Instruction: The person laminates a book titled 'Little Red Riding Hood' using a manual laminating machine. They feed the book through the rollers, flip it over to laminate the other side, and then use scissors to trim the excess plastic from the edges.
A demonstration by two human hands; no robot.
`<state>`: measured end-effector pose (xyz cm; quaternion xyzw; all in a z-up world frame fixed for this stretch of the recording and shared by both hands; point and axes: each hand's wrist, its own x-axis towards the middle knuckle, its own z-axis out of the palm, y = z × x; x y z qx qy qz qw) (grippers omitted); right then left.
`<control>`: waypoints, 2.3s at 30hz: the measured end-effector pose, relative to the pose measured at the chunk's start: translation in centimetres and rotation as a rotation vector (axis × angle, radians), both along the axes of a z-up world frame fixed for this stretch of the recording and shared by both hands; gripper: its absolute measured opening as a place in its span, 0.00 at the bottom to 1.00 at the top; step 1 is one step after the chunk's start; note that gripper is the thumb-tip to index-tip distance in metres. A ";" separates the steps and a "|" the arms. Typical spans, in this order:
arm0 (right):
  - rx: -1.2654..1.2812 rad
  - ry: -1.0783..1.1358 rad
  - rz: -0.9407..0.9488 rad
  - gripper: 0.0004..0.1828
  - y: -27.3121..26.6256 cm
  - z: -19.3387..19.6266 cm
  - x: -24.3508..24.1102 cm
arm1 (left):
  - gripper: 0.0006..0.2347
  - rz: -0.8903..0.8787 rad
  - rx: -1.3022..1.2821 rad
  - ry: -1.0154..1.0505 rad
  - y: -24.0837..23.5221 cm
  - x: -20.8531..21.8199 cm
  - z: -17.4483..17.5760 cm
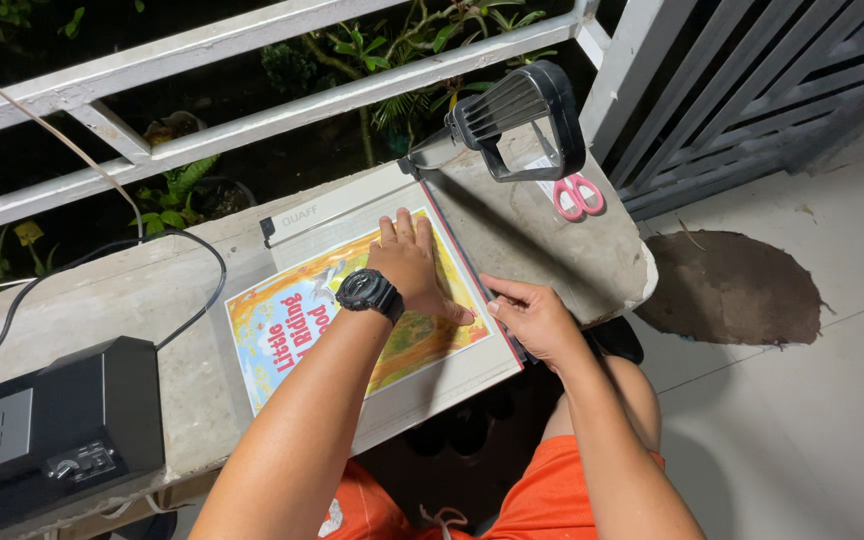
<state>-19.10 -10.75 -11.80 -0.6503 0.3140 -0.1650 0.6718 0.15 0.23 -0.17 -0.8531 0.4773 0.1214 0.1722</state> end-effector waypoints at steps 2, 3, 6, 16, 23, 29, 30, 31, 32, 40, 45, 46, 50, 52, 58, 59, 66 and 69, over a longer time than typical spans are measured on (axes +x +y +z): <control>0.000 -0.002 -0.001 0.27 0.0 0.0 0.0 | 0.77 0.003 0.000 -0.002 0.0 -0.1 0.1; -0.001 -0.004 -0.002 0.27 -0.1 0.0 -0.1 | 0.76 0.006 0.000 -0.004 -0.1 -0.1 0.2; -0.004 -0.006 0.004 0.26 -0.1 -0.1 0.0 | 0.76 0.009 -0.005 -0.003 0.0 -0.1 0.0; -0.004 -0.025 0.004 0.26 0.0 -0.1 0.0 | 0.77 0.003 0.000 0.014 -0.1 0.1 0.0; 0.000 -0.027 0.007 0.26 0.1 0.5 -0.1 | 0.77 0.012 0.012 0.022 0.0 -0.1 0.5; 0.011 -0.015 0.009 0.27 -0.1 0.8 -0.2 | 0.77 0.015 0.023 0.024 -0.1 -0.1 0.5; 0.012 -0.012 0.010 0.27 0.0 0.9 -0.2 | 0.77 0.012 0.026 0.031 0.0 0.0 0.5; 0.012 -0.012 0.010 0.27 -0.1 0.7 -0.2 | 0.77 0.012 0.026 0.031 -0.1 0.1 0.4; 0.016 -0.010 0.012 0.28 -0.1 0.5 -0.2 | 0.78 0.016 0.025 0.040 -0.2 0.2 0.2; -1.101 0.110 0.048 0.21 3.5 5.2 -1.0 | 0.77 0.021 0.008 0.061 -0.2 0.2 0.3; -1.251 0.154 0.214 0.28 5.3 4.3 -1.1 | 0.71 0.048 0.007 0.039 -0.7 1.0 -2.7; -1.251 0.155 0.212 0.28 5.2 4.3 -1.1 | 0.71 0.046 0.006 0.039 -0.3 0.7 -1.8; -1.247 0.073 0.174 0.25 4.9 4.1 -1.1 | 0.73 -0.021 -0.066 0.110 0.8 0.2 0.3; -1.244 0.072 0.169 0.26 5.1 4.1 -1.1 | 0.70 -0.052 -0.099 0.142 1.5 -0.1 1.0; -1.189 0.138 0.158 0.23 5.1 4.4 -0.6 | 0.61 -0.132 -0.048 0.066 2.5 -0.9 1.7; -1.180 0.143 0.154 0.19 5.1 4.8 -0.4 | 0.60 -0.116 -0.065 0.120 2.6 -0.9 1.7; -1.214 0.150 0.107 0.13 4.0 2.7 1.0 | 0.52 -0.127 -0.189 0.235 3.8 -1.1 1.5; -1.206 0.132 0.099 0.13 3.9 2.2 1.1 | 0.51 -0.130 -0.189 0.227 3.8 -0.8 1.0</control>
